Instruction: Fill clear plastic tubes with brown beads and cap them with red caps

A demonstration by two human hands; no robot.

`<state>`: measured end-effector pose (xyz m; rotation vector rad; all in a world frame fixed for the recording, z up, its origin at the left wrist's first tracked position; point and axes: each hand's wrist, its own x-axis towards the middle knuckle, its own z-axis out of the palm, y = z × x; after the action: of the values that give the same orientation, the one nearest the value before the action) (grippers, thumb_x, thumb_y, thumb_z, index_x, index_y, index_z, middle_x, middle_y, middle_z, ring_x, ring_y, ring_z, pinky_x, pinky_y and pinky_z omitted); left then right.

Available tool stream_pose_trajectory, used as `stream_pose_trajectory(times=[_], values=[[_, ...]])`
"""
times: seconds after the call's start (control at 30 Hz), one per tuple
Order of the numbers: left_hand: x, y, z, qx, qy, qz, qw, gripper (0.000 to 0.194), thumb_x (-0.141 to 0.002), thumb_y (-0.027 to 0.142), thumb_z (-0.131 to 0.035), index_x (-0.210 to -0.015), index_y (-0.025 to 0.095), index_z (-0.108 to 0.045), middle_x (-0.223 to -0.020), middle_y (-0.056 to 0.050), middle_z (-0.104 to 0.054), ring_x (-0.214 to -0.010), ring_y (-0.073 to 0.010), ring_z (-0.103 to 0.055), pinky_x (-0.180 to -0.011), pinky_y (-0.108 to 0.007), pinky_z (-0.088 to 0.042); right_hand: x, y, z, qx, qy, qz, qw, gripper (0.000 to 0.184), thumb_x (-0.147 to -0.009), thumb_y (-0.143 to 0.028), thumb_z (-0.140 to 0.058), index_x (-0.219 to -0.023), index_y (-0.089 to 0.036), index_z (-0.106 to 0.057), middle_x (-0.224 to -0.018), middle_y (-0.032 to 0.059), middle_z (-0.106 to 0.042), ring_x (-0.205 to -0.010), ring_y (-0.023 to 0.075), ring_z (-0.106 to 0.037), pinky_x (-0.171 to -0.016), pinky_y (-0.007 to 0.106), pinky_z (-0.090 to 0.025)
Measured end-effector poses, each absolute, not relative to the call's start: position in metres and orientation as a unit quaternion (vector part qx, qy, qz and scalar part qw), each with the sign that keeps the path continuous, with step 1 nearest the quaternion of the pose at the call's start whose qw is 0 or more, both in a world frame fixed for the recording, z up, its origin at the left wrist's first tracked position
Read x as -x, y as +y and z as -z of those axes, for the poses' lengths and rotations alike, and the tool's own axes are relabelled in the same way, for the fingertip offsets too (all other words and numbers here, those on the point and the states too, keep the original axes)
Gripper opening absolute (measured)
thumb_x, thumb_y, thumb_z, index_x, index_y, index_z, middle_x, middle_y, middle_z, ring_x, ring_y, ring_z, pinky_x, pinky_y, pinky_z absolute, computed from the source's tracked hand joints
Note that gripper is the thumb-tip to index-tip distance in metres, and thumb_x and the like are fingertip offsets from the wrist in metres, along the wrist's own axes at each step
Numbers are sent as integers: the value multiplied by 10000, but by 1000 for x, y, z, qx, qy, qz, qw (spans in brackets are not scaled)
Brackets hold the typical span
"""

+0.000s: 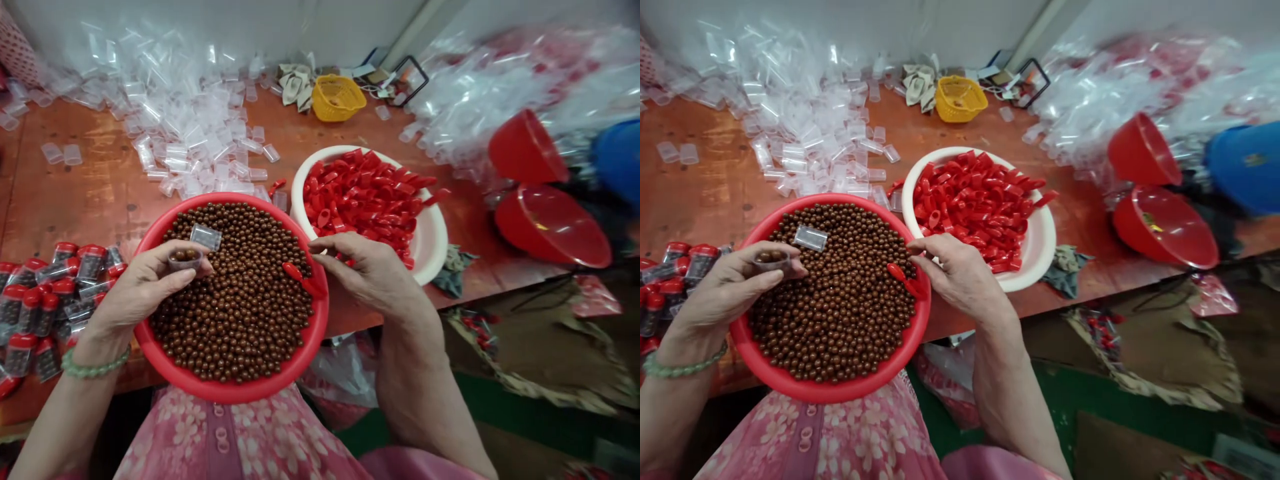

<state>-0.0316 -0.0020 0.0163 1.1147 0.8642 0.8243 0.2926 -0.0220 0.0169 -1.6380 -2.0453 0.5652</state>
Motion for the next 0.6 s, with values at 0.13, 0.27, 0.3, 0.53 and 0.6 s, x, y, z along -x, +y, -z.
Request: stream_pose_trajectory(times=[0.13, 0.27, 0.3, 0.53, 0.6], values=[[25, -4, -14, -523, 409, -346, 663, 293, -836, 243, -697, -1124, 198, -675, -1002, -52, -738, -975, -176, -674, -951, -301, -482, -292, -28, -10, 578, -786, -180, 121, 169, -903, -291, -566, -997, -191, -665, -921, 84, -696, -872, 241, -629, -787, 379, -497], [15, -3, -5, -491, 366, -355, 706, 295, -820, 221, -711, -1109, 189, -663, -999, -47, -729, -963, -157, -673, -958, -297, -476, -279, -33, 2, 577, -808, -98, 61, 226, -930, -340, -528, -964, -155, -654, -896, 125, -671, -880, 285, -596, -820, 436, -477], [13, -3, -3, -478, 351, -359, 721, 319, -812, 212, -717, -1124, 192, -654, -1004, -47, -725, -967, -157, -672, -960, -304, -477, -275, -34, 5, 579, -810, -77, 54, 235, -935, -338, -513, -948, -151, -653, -886, 133, -665, -868, 293, -590, -817, 450, -475], [10, -7, -2, -395, 290, -374, 787, 498, -733, 119, -739, -1209, 185, -610, -1085, -88, -714, -1060, -212, -666, -1006, -371, -462, -258, -31, 21, 563, -816, -66, 114, 163, -924, -237, -466, -859, -172, -601, -952, 151, -609, -889, 292, -567, -816, 462, -489], [11, -9, -2, -367, 269, -372, 809, 518, -713, 91, -731, -1209, 177, -609, -1094, -100, -717, -1071, -222, -670, -999, -372, -471, -255, -29, 18, 564, -805, -97, 158, 149, -924, -251, -471, -833, -198, -577, -914, 121, -606, -869, 275, -573, -811, 448, -486]])
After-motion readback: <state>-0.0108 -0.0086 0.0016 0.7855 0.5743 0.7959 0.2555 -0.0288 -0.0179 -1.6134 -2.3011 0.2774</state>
